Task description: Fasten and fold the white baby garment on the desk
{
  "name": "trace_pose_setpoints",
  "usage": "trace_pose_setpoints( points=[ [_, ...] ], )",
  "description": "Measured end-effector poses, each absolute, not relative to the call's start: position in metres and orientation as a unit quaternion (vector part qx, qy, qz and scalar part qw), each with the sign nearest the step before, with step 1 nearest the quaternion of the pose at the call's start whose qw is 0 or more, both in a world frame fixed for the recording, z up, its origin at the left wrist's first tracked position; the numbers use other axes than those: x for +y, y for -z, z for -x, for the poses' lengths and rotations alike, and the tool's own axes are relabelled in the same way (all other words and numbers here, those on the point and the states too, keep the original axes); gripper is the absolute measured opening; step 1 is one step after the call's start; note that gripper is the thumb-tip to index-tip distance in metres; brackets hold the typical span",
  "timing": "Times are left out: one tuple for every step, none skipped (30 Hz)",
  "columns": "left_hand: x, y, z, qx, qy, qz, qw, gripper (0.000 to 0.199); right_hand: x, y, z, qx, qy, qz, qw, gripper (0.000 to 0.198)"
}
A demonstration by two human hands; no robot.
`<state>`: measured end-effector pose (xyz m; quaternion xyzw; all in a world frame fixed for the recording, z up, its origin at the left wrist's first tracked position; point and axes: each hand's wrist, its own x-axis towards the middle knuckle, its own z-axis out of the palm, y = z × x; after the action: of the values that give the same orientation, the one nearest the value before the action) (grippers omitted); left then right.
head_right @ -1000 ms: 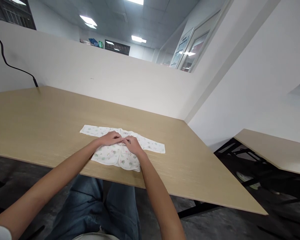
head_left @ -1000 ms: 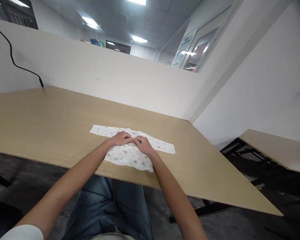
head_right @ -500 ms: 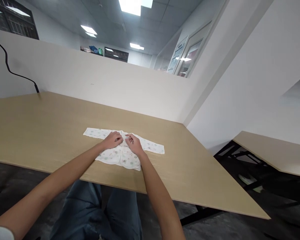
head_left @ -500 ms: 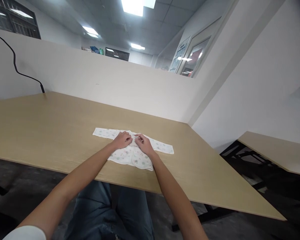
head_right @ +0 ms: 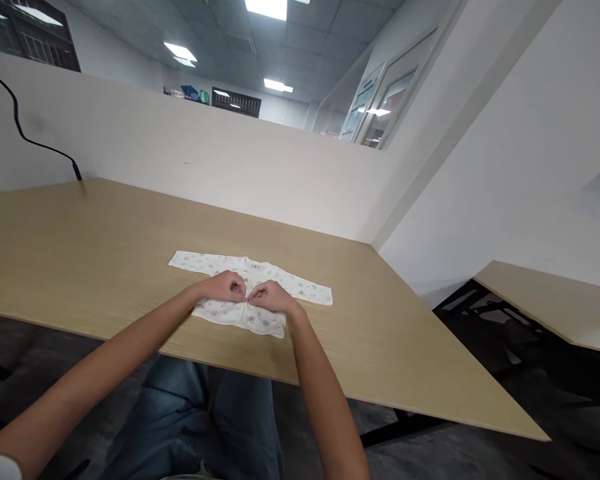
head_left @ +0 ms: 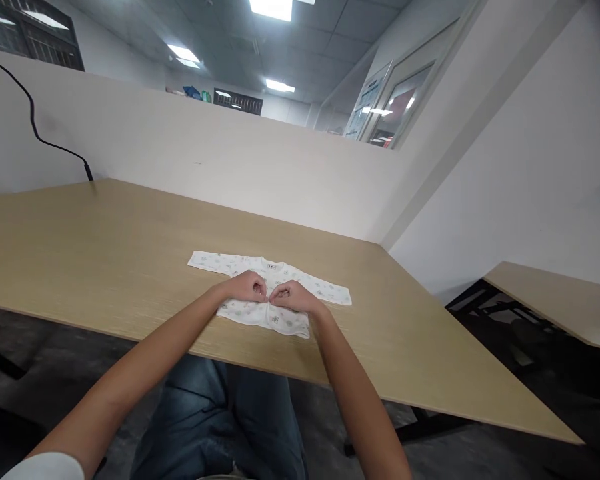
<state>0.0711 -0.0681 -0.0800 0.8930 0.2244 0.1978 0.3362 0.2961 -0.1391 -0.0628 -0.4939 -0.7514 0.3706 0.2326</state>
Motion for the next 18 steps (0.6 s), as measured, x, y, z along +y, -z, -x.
trace_pose_setpoints(
  points=[
    [-0.0687, 0.0802, -0.0718, 0.225, -0.197, -0.892, 0.338, 0.022, -0.1392, 0.0628, -0.2958, -0.752, -0.368, 0.495, 0.231, 0.022],
    [-0.0693, 0.0800, -0.0724, 0.224, -0.194, -0.892, 0.341, 0.021, -0.1396, 0.0623, -0.2954, -0.753, -0.366, 0.497, 0.229, 0.021],
    [-0.0699, 0.0796, -0.0728, 0.224, -0.189, -0.891, 0.345, 0.021, -0.1401, 0.0615, -0.2949, -0.753, -0.363, 0.500, 0.227, 0.021],
    [-0.0703, 0.0791, -0.0730, 0.225, -0.184, -0.891, 0.349, 0.020, -0.1406, 0.0606, -0.2943, -0.753, -0.361, 0.503, 0.225, 0.021],
    [-0.0705, 0.0786, -0.0730, 0.228, -0.179, -0.890, 0.352, 0.020, -0.1412, 0.0598, -0.2938, -0.752, -0.359, 0.506, 0.224, 0.021],
    [-0.0705, 0.0782, -0.0729, 0.231, -0.175, -0.889, 0.355, 0.020, -0.1416, 0.0592, -0.2933, -0.751, -0.358, 0.508, 0.224, 0.022],
    [-0.0703, 0.0779, -0.0727, 0.232, -0.172, -0.888, 0.357, 0.021, -0.1419, 0.0589, -0.2928, -0.750, -0.357, 0.510, 0.225, 0.022],
    [-0.0702, 0.0777, -0.0725, 0.232, -0.169, -0.888, 0.360, 0.021, -0.1421, 0.0587, -0.2923, -0.749, -0.356, 0.510, 0.226, 0.022],
    [-0.0700, 0.0777, -0.0723, 0.231, -0.167, -0.888, 0.361, 0.021, -0.1424, 0.0588, -0.2919, -0.750, -0.355, 0.509, 0.229, 0.021],
    [-0.0700, 0.0777, -0.0722, 0.230, -0.166, -0.888, 0.362, 0.021, -0.1427, 0.0589, -0.2915, -0.752, -0.352, 0.508, 0.231, 0.021],
    [-0.0701, 0.0778, -0.0721, 0.231, -0.166, -0.888, 0.362, 0.021, -0.1432, 0.0590, -0.2910, -0.754, -0.349, 0.505, 0.232, 0.020],
    [-0.0702, 0.0780, -0.0721, 0.232, -0.166, -0.888, 0.361, 0.021, -0.1438, 0.0589, -0.2905, -0.757, -0.345, 0.504, 0.233, 0.019],
    [-0.0705, 0.0781, -0.0722, 0.235, -0.167, -0.887, 0.360, 0.021, -0.1445, 0.0587, -0.2900, -0.760, -0.340, 0.504, 0.232, 0.018],
    [-0.0708, 0.0783, -0.0724, 0.237, -0.167, -0.887, 0.361, 0.020, -0.1453, 0.0584, -0.2894, -0.761, -0.334, 0.505, 0.230, 0.017],
    [-0.0711, 0.0785, -0.0726, 0.239, -0.167, -0.886, 0.362, 0.020, -0.1461, 0.0580, -0.2889, -0.762, -0.329, 0.509, 0.228, 0.016],
    [-0.0713, 0.0787, -0.0729, 0.239, -0.168, -0.885, 0.363, 0.020, -0.1467, 0.0578, -0.2885, -0.763, -0.322, 0.512, 0.227, 0.016],
    [-0.0714, 0.0788, -0.0731, 0.239, -0.168, -0.884, 0.365, 0.019, -0.1472, 0.0577, -0.2882, -0.764, -0.315, 0.515, 0.227, 0.015],
    [-0.0714, 0.0790, -0.0733, 0.237, -0.168, -0.884, 0.366, 0.019, -0.1474, 0.0577, -0.2880, -0.766, -0.309, 0.516, 0.226, 0.015]
  ],
)
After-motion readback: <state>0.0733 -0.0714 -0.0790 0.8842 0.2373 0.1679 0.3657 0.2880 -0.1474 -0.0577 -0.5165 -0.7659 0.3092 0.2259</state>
